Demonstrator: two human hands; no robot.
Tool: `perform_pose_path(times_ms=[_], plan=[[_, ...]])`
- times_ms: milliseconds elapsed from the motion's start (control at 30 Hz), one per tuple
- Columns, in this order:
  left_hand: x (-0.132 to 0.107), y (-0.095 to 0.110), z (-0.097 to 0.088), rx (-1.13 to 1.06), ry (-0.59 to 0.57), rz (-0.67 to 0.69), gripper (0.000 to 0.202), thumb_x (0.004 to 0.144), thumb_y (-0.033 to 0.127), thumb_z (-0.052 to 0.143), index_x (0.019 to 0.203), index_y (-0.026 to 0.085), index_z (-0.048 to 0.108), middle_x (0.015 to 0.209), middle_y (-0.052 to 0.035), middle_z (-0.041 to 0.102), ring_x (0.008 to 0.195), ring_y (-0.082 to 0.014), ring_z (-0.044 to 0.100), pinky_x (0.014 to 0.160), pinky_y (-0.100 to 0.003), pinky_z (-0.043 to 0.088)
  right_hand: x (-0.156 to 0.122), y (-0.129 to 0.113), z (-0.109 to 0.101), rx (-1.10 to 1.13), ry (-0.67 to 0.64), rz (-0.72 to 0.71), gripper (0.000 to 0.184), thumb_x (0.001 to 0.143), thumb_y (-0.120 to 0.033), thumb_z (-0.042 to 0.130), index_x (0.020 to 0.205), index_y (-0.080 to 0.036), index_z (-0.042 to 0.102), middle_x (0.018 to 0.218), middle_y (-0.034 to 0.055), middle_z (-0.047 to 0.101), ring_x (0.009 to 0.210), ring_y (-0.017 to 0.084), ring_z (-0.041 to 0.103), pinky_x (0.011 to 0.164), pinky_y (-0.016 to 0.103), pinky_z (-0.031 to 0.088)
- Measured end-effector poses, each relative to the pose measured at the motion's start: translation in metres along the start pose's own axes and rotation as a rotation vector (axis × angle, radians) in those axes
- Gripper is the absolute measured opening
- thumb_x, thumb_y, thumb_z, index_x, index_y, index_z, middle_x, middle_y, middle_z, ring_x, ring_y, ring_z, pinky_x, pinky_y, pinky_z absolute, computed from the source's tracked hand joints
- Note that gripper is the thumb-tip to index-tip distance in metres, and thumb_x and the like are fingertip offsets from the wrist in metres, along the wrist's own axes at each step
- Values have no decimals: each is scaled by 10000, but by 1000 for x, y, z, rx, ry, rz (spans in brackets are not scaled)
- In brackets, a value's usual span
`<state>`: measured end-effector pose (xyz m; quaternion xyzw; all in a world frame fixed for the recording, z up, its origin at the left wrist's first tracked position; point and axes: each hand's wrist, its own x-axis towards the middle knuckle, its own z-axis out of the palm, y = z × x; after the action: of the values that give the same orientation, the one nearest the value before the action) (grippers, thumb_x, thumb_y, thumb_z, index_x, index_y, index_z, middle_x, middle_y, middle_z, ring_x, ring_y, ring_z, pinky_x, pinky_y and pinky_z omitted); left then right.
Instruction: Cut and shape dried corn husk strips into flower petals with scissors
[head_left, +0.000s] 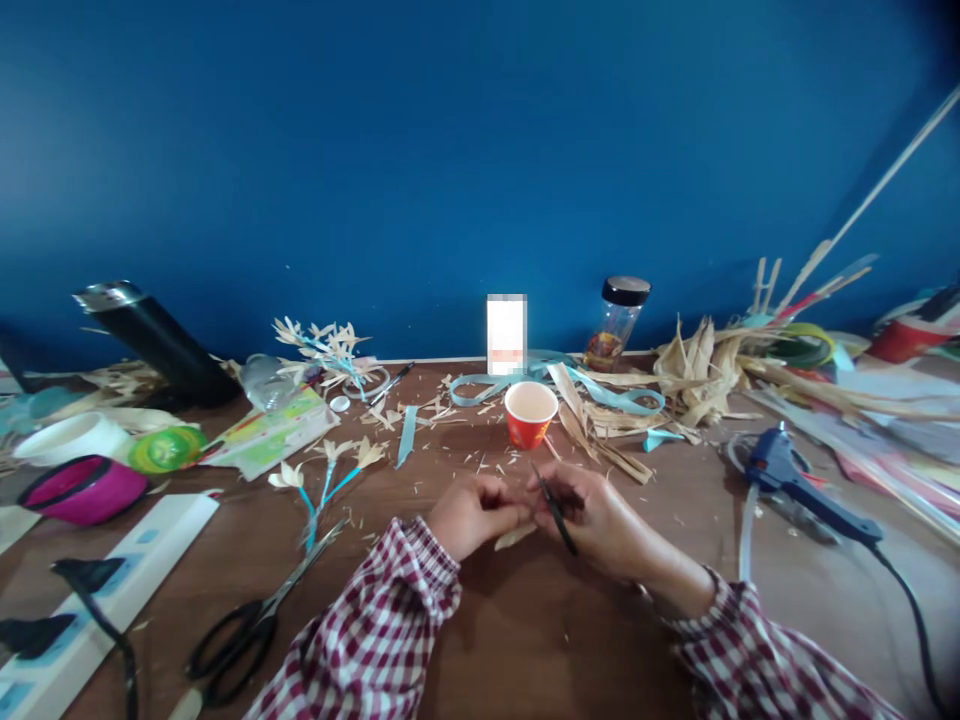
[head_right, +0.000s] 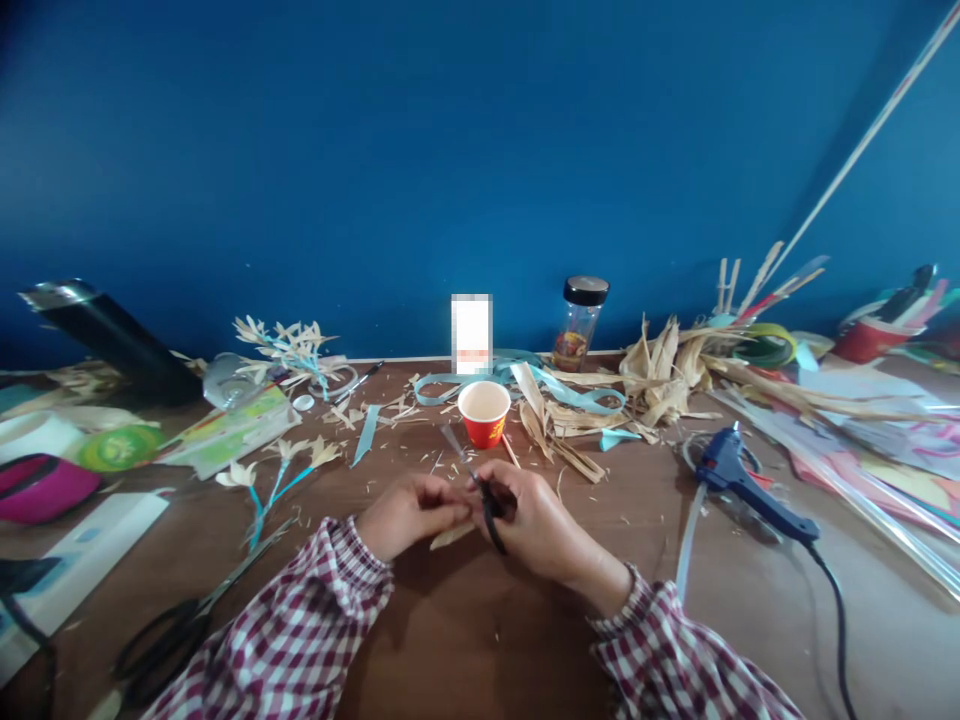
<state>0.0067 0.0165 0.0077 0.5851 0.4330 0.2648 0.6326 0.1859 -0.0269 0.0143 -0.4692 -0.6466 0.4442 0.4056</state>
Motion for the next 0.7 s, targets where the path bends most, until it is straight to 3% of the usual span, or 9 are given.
perform_pose_path(times_ms=[100,167,267,367,500,700], plan=[[5,4,4,-395,330,11,179,690,302,657,778,155,705,710,-27,662,518,-87,529,475,-196,403,4,4,4,282,208,48,276,666,-156,685,904,-193,550,667,-49,553,590,94,492,537,194,377],[6,5,13,-598,464,-17,162,679,219,643,817,147,691,711,-24,658,499,-73,527,460,-184,420,6,7,8,431,323,76,315,630,-195,734,881,-193,545,636,-61,531,539,76,452,490,178,341],[5,1,32,-657,360,-37,232,592,110,679,823,135,684,642,-8,646,526,-93,566,487,-192,465,8,12,16,583,430,105,351,613,-235,766,888,-194,551,634,-63,538,517,61,427,476,166,323],[3,-5,47,-696,218,9,230,561,147,759,778,129,681,700,-22,675,599,-106,604,540,-193,494,8,14,22,646,523,109,366,605,-242,781,893,-200,560,639,-66,534,531,62,439,497,170,353],[5,-11,51,-792,289,-33,285,536,221,821,772,123,694,735,-31,697,569,-72,593,536,-157,493,9,15,25,622,585,101,391,575,-256,801,881,-203,563,630,-64,540,519,69,447,474,175,362],[7,-12,53,-850,342,-49,294,472,261,859,663,106,699,619,-23,680,503,-59,575,499,-137,492,9,14,32,593,589,122,403,603,-340,778,903,-213,541,653,-40,575,558,105,527,509,212,442]])
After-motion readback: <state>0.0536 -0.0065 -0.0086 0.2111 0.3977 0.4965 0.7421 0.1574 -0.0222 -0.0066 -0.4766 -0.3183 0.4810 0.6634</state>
